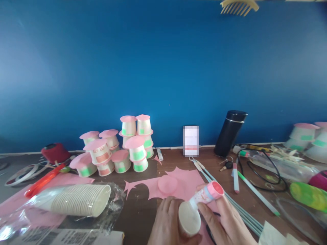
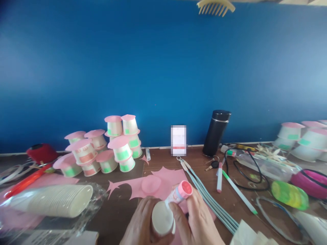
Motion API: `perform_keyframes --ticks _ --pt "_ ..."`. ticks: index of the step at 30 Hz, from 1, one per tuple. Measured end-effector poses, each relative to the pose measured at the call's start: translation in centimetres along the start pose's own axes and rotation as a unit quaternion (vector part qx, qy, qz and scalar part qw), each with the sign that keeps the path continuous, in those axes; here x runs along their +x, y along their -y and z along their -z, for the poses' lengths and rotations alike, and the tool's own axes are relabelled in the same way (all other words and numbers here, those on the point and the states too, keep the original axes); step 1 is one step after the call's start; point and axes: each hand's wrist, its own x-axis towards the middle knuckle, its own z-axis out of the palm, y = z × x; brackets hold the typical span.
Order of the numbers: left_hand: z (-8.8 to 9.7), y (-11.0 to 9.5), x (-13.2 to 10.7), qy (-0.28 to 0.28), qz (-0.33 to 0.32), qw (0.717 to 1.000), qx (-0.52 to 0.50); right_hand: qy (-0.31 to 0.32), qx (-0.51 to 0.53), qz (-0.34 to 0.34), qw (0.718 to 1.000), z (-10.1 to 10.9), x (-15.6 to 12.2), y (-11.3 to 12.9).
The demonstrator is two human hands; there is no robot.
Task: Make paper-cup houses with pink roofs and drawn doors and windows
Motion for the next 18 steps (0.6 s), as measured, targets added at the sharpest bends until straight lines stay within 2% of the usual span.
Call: perform_keyframes --ticks 4,9,12,16,18 --pt "-0.4 -0.1 0.1 -0.021 -0.010 1.000 0.004 -0.019 -0.032 -0.012 0.999 -1.2 -0.9 -1.7" --pt "-1.1 0.3 -0.4 -0.049 -0.015 0.998 -0.029 0.035 -0.010 -0.050 0.998 -1.2 -1.3 -2.2" --pt "-1.2 0.4 -0.6 -0.083 -0.004 0.995 -0.050 0.037 -0.024 -0.032 0.999 -1.2 -1.4 -1.8" --pt "-0.8 -0.1 -0.4 -0.070 0.002 0.996 -0.053 0.006 -0.049 0.006 0.999 -1.6 -1.3 -2.1" --pt "-0.6 -0.4 -0.3 -0.071 0.003 0.996 -0.052 0.011 -0.049 0.002 0.999 -1.6 -1.2 -2.4"
